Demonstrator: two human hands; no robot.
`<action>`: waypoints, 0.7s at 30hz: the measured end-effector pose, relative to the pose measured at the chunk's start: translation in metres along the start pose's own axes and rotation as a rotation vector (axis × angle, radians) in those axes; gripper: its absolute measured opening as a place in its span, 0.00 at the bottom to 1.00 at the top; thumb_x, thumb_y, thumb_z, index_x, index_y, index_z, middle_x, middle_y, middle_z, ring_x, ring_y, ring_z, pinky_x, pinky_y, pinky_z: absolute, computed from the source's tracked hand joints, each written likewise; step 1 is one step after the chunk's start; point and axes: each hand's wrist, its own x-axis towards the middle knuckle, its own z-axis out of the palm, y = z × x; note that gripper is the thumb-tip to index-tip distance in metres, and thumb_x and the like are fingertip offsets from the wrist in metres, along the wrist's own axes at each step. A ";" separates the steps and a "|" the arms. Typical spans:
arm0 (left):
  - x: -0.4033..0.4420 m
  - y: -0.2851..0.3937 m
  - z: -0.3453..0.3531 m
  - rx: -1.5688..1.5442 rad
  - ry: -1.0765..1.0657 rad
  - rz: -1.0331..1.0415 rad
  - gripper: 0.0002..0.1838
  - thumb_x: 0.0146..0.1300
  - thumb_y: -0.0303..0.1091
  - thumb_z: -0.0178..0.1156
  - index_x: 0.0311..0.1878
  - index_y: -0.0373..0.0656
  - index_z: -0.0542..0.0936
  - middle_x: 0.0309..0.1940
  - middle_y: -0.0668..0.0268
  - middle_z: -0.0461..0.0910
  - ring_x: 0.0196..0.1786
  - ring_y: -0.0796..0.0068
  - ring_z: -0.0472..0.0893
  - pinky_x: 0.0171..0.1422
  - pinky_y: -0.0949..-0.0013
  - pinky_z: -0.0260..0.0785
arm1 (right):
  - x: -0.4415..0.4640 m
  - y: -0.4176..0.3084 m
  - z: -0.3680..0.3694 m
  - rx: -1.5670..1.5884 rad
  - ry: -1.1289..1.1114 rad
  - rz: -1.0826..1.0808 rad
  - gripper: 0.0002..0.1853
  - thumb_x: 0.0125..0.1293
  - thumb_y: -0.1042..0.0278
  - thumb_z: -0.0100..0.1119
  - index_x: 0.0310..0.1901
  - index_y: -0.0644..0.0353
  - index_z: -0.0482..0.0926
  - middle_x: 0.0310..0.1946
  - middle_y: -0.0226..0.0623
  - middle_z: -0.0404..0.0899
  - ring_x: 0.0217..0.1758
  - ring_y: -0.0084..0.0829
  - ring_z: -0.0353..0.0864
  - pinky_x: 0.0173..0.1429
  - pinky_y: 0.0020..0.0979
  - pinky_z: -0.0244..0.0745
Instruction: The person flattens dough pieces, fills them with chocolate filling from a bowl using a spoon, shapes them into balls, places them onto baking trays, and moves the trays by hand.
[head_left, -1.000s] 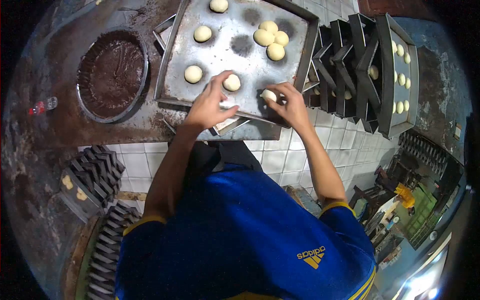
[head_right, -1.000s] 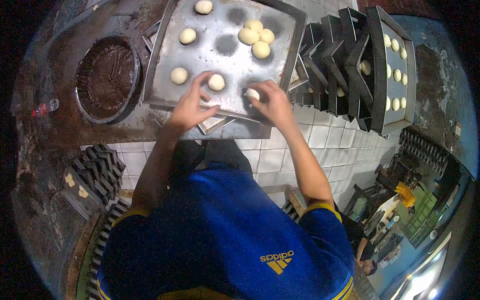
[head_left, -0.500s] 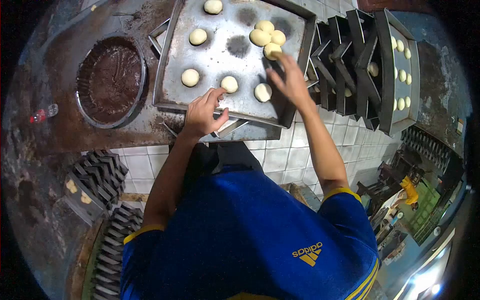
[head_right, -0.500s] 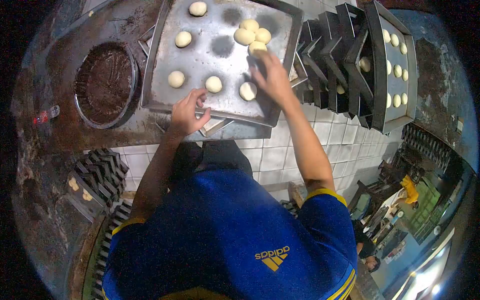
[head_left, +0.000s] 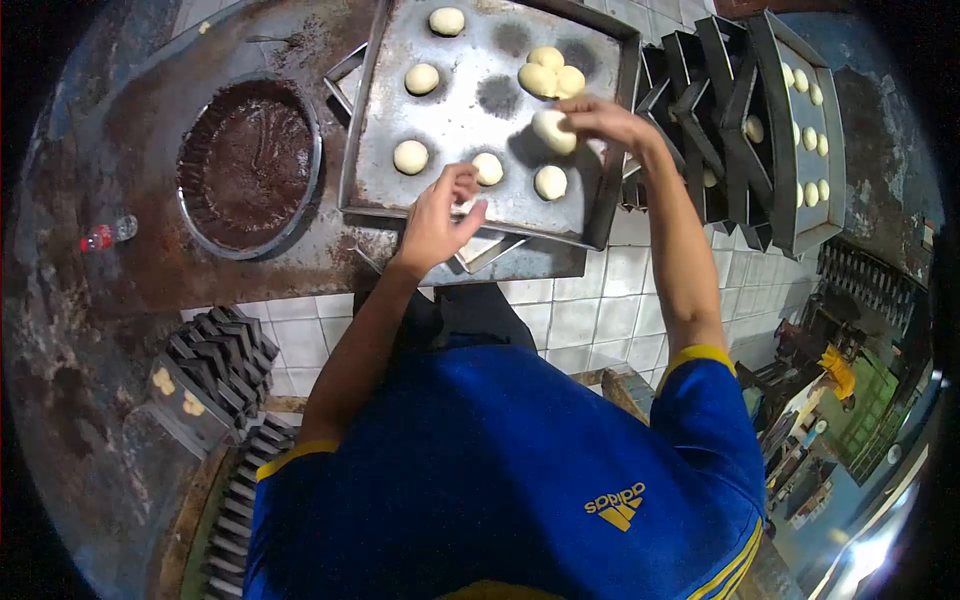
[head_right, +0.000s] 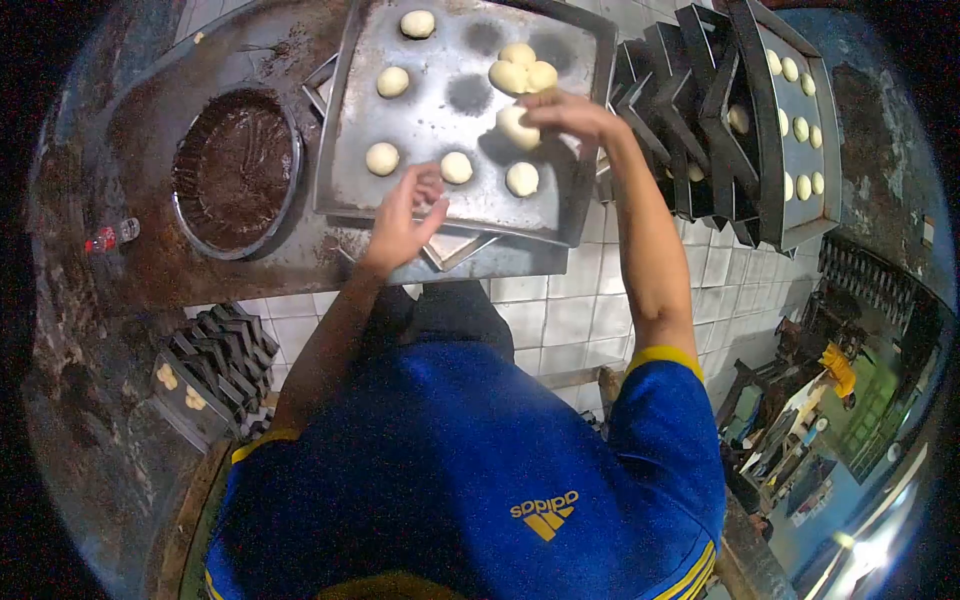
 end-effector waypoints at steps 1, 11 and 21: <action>0.008 0.008 -0.003 -0.292 0.090 -0.102 0.24 0.74 0.45 0.62 0.66 0.42 0.76 0.53 0.59 0.85 0.50 0.66 0.85 0.57 0.62 0.78 | -0.012 -0.016 0.017 0.145 -0.072 -0.077 0.20 0.69 0.61 0.68 0.57 0.65 0.85 0.43 0.28 0.87 0.44 0.18 0.84 0.51 0.23 0.79; 0.013 0.046 -0.106 -0.721 0.501 -0.180 0.34 0.86 0.57 0.44 0.34 0.37 0.80 0.28 0.65 0.82 0.32 0.74 0.79 0.37 0.63 0.69 | -0.031 -0.185 0.261 0.504 0.532 -0.523 0.16 0.66 0.67 0.77 0.49 0.67 0.84 0.39 0.31 0.87 0.44 0.20 0.82 0.51 0.27 0.78; -0.051 0.026 -0.255 -1.142 0.224 0.054 0.27 0.81 0.61 0.55 0.44 0.43 0.80 0.35 0.75 0.81 0.38 0.89 0.77 0.42 0.78 0.69 | 0.040 -0.303 0.344 0.710 0.787 -0.530 0.12 0.74 0.66 0.71 0.39 0.70 0.88 0.32 0.33 0.89 0.33 0.17 0.82 0.37 0.23 0.76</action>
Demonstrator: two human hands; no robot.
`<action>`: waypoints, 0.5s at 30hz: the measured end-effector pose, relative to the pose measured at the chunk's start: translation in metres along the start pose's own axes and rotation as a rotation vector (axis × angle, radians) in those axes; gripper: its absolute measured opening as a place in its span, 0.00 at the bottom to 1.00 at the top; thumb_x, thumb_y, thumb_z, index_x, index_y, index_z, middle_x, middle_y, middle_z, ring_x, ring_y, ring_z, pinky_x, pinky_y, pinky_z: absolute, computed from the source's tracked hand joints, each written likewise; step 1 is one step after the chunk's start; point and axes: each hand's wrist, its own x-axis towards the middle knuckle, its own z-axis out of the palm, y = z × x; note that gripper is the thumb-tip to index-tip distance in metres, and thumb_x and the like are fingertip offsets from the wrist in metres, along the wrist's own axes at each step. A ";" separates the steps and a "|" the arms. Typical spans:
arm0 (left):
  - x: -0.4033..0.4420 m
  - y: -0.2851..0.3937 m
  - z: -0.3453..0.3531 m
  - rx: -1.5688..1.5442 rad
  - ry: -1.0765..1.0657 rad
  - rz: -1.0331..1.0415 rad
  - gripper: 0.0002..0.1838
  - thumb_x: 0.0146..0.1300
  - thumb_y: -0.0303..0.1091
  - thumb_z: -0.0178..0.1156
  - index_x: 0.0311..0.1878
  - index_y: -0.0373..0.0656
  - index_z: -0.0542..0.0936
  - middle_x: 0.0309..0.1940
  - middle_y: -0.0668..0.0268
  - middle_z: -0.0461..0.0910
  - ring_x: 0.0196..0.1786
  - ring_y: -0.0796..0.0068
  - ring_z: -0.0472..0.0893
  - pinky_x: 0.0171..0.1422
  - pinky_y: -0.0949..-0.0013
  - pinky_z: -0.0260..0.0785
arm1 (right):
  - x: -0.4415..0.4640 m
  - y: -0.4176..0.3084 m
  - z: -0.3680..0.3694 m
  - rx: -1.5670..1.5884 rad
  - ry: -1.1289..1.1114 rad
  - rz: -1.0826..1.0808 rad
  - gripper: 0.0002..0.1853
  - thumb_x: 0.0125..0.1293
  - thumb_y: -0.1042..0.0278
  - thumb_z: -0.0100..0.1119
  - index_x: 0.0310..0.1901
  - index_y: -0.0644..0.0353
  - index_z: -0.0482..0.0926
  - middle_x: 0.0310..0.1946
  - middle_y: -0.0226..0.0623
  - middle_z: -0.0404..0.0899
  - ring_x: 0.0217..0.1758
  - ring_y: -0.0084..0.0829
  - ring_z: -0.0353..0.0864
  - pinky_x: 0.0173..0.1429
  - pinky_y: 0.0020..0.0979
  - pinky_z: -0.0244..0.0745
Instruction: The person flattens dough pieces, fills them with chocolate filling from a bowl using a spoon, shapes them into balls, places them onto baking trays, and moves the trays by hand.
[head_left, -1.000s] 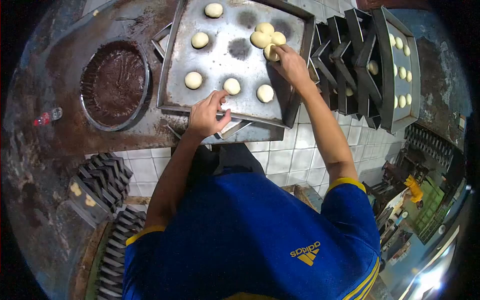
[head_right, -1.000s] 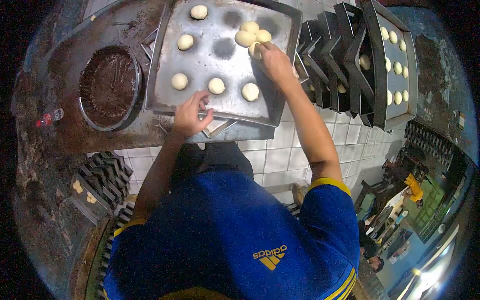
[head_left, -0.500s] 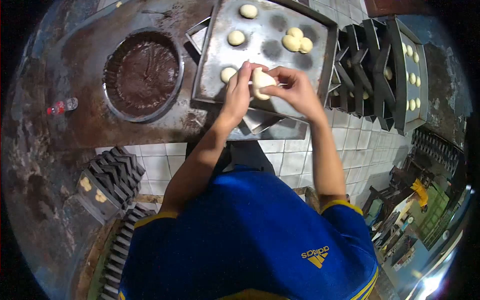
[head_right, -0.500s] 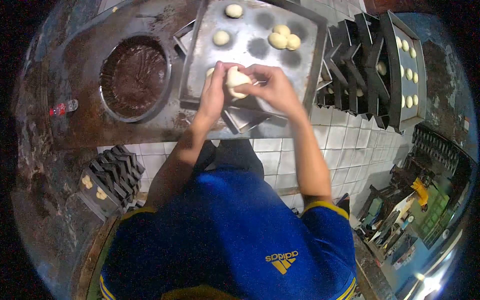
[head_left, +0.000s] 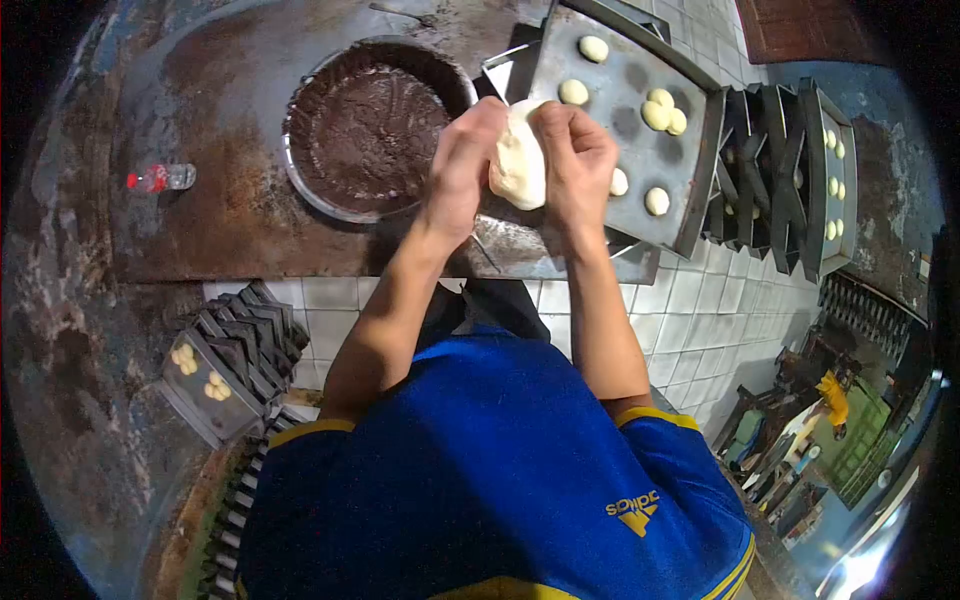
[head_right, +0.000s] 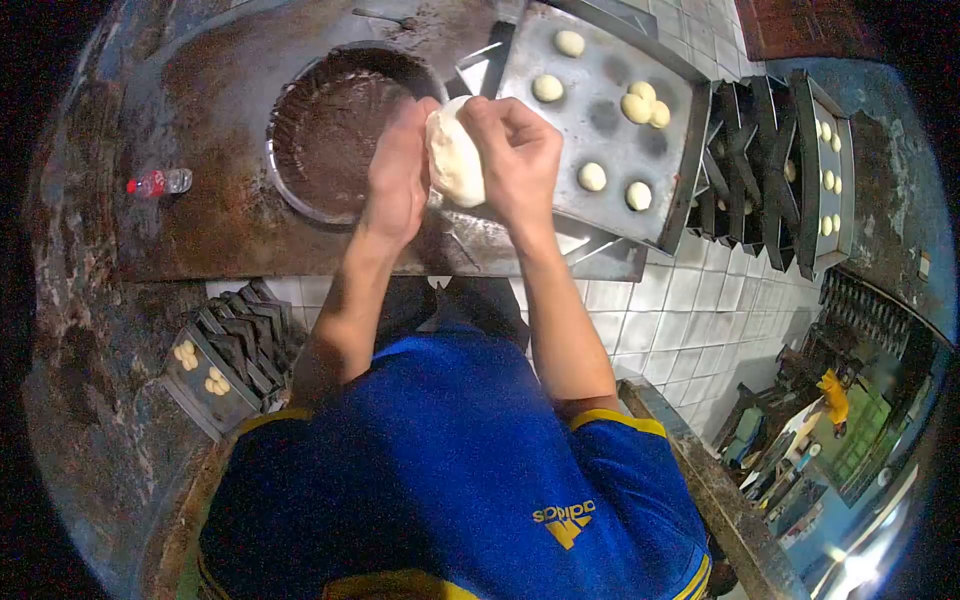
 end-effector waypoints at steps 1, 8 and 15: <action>-0.006 0.017 -0.006 0.164 -0.026 -0.008 0.18 0.78 0.49 0.65 0.45 0.42 0.80 0.36 0.73 0.82 0.39 0.89 0.79 0.43 0.78 0.72 | 0.002 0.003 0.005 -0.012 -0.045 -0.027 0.12 0.75 0.66 0.70 0.40 0.70 0.88 0.32 0.33 0.89 0.33 0.16 0.82 0.37 0.23 0.76; -0.022 0.035 -0.065 0.063 0.181 0.046 0.18 0.78 0.42 0.65 0.59 0.42 0.73 0.45 0.65 0.83 0.45 0.80 0.83 0.45 0.74 0.77 | -0.019 -0.031 0.055 -0.147 -0.251 0.143 0.15 0.79 0.61 0.65 0.45 0.68 0.89 0.33 0.29 0.89 0.32 0.14 0.80 0.34 0.21 0.73; -0.066 -0.012 -0.116 0.725 -0.205 0.353 0.29 0.61 0.26 0.75 0.66 0.39 0.79 0.58 0.56 0.86 0.58 0.65 0.86 0.64 0.62 0.78 | -0.047 0.016 0.043 -0.719 -0.312 0.105 0.23 0.83 0.50 0.51 0.55 0.59 0.88 0.34 0.55 0.79 0.41 0.49 0.81 0.50 0.44 0.75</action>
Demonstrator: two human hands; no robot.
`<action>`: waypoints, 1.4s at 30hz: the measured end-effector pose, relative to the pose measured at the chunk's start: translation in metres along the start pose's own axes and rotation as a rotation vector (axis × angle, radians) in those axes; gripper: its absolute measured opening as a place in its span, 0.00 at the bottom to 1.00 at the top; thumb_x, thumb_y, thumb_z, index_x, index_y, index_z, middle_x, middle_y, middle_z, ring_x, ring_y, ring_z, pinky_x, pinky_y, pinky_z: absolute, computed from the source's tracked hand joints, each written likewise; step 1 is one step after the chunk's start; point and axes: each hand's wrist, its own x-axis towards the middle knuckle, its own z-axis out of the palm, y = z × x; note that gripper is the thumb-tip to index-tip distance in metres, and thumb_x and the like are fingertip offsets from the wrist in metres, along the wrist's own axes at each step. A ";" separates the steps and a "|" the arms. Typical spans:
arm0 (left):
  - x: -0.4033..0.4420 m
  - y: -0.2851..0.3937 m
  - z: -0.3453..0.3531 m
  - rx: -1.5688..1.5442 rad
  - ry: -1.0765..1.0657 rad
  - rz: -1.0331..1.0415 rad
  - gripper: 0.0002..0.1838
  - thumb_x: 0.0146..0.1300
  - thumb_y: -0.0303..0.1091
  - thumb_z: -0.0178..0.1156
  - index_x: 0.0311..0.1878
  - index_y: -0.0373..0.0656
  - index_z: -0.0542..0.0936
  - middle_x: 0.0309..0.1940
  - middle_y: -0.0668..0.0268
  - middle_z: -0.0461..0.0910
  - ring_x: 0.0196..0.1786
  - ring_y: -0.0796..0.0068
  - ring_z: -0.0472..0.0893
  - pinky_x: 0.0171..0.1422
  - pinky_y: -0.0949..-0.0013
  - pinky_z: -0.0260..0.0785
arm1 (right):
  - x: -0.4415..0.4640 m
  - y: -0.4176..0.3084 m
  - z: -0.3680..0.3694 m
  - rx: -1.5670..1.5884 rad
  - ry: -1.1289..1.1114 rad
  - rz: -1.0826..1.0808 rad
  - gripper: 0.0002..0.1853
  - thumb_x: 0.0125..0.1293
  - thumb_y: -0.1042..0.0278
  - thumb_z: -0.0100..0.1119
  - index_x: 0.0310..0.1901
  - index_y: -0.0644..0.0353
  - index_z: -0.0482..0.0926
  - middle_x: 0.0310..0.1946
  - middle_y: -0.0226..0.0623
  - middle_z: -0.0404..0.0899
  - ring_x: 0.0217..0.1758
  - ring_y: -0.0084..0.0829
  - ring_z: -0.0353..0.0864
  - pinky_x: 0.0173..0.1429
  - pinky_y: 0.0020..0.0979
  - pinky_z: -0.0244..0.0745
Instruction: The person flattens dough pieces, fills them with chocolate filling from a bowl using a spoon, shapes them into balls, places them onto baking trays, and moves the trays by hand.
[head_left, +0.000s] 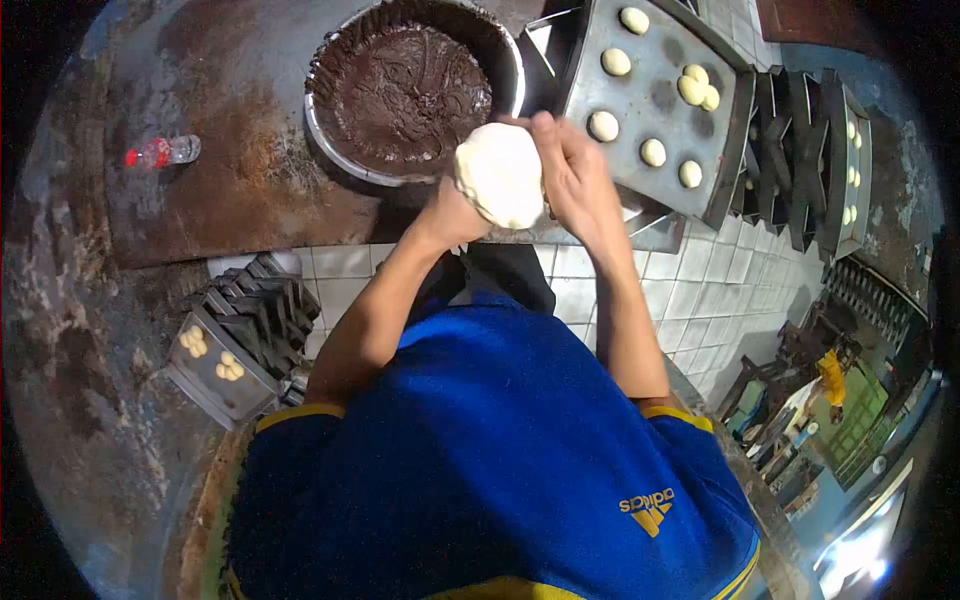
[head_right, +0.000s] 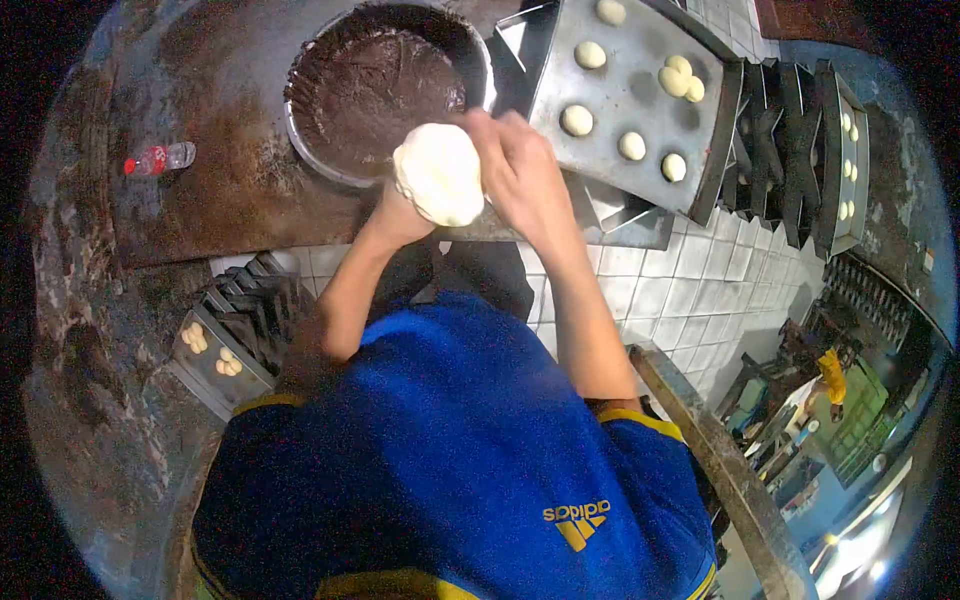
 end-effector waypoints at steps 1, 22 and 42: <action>-0.007 -0.002 -0.012 0.000 -0.064 -0.168 0.30 0.59 0.28 0.77 0.65 0.39 0.80 0.57 0.57 0.87 0.58 0.65 0.86 0.65 0.62 0.78 | -0.002 0.039 0.013 -0.057 -0.006 0.137 0.26 0.81 0.44 0.53 0.52 0.62 0.88 0.38 0.57 0.82 0.45 0.52 0.84 0.53 0.46 0.77; -0.084 -0.024 -0.173 0.633 0.247 -0.552 0.15 0.60 0.29 0.71 0.50 0.37 0.86 0.44 0.51 0.90 0.48 0.51 0.90 0.53 0.53 0.81 | 0.096 0.134 0.067 -0.896 -0.256 -0.542 0.16 0.72 0.69 0.54 0.58 0.53 0.83 0.52 0.46 0.79 0.53 0.45 0.85 0.54 0.46 0.85; -0.101 0.002 -0.192 0.442 0.344 -0.657 0.19 0.63 0.28 0.71 0.58 0.37 0.85 0.52 0.52 0.89 0.55 0.59 0.89 0.59 0.58 0.79 | 0.188 0.158 0.087 -1.005 -0.832 -0.508 0.17 0.62 0.71 0.57 0.51 0.56 0.88 0.40 0.55 0.89 0.39 0.57 0.90 0.45 0.52 0.86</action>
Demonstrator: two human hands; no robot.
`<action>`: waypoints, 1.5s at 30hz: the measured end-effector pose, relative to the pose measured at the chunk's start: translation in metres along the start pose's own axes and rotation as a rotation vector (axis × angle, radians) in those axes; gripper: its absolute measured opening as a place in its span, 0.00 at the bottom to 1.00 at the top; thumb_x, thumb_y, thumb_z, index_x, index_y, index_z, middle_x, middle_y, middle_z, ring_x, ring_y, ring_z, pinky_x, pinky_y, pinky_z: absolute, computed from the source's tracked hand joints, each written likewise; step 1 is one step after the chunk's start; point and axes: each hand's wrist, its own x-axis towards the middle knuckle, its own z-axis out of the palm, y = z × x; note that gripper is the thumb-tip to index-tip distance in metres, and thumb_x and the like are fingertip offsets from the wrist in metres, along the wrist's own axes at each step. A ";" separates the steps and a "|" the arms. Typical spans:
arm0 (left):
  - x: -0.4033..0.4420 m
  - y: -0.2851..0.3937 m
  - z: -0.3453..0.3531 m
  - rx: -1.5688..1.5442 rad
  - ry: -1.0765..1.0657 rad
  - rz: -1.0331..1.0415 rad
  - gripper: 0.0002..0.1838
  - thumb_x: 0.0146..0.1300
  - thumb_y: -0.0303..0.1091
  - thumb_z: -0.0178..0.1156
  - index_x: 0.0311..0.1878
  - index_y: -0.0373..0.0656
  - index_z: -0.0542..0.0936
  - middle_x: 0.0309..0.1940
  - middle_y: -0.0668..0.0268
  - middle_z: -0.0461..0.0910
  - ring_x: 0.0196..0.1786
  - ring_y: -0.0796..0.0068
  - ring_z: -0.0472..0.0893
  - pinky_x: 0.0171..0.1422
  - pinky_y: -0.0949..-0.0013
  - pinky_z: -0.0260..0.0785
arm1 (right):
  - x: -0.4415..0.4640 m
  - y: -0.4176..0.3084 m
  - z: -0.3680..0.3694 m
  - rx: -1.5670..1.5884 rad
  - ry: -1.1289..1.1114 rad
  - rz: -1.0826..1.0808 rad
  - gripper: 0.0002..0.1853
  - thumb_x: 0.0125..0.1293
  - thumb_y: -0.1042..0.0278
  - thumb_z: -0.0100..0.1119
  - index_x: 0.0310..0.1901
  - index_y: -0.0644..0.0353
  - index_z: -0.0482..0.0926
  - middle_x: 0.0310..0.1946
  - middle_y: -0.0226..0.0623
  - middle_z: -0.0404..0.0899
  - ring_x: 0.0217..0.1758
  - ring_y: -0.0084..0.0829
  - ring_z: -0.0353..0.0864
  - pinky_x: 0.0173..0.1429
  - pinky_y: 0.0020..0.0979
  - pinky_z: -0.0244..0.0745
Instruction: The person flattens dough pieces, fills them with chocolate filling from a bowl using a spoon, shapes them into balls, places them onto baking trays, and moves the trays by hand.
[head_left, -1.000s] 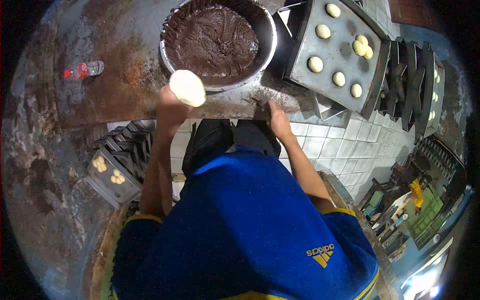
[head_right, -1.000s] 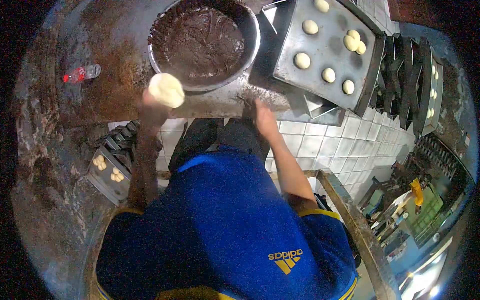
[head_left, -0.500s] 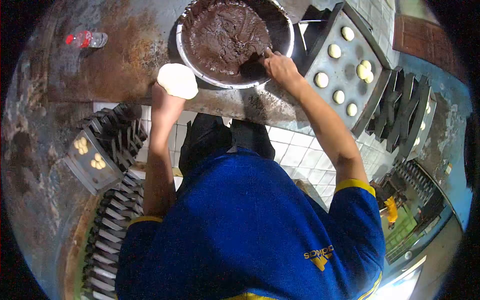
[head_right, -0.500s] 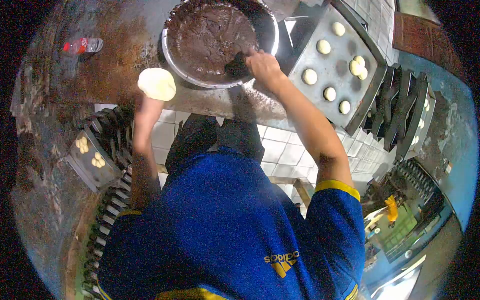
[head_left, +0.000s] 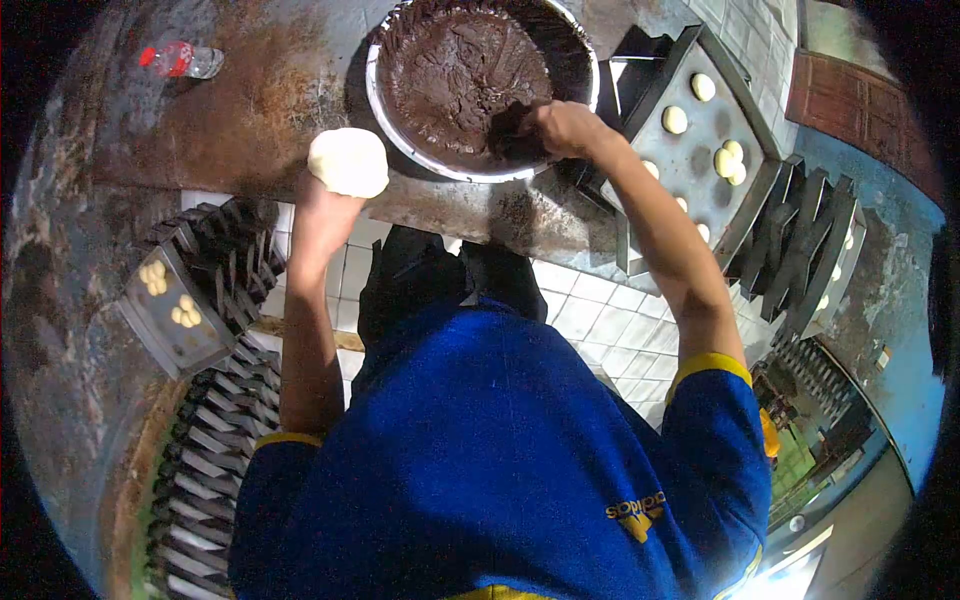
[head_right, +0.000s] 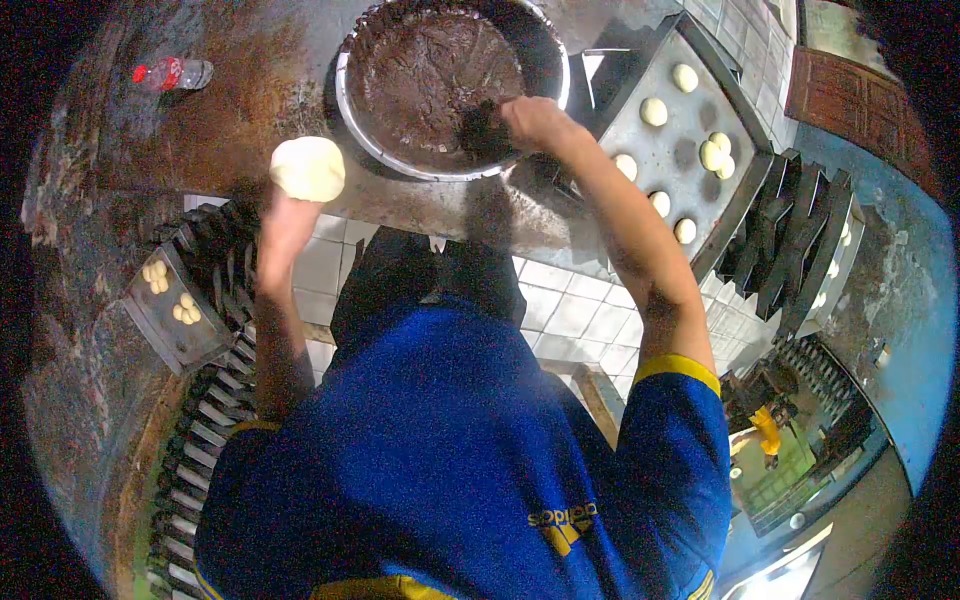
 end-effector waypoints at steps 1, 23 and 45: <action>0.001 0.003 0.000 -0.026 -0.002 0.030 0.20 0.62 0.28 0.72 0.58 0.37 0.85 0.51 0.52 0.89 0.54 0.58 0.89 0.59 0.58 0.79 | -0.002 -0.011 -0.002 -0.068 0.011 0.047 0.13 0.61 0.70 0.58 0.45 0.62 0.86 0.37 0.57 0.88 0.39 0.56 0.90 0.46 0.52 0.87; 0.015 0.084 0.034 -0.156 -0.091 0.304 0.20 0.51 0.32 0.80 0.47 0.39 0.85 0.43 0.57 0.91 0.47 0.63 0.91 0.54 0.63 0.81 | -0.100 -0.198 -0.095 0.531 0.865 -0.115 0.35 0.55 0.83 0.61 0.65 0.42 0.86 0.50 0.40 0.79 0.52 0.43 0.82 0.59 0.43 0.80; 0.020 0.091 0.105 -0.054 -0.533 0.314 0.18 0.58 0.31 0.75 0.50 0.37 0.84 0.44 0.60 0.89 0.47 0.69 0.87 0.57 0.63 0.78 | -0.185 -0.160 0.083 0.778 0.748 0.519 0.35 0.66 0.51 0.74 0.70 0.58 0.77 0.68 0.52 0.73 0.75 0.52 0.72 0.77 0.48 0.70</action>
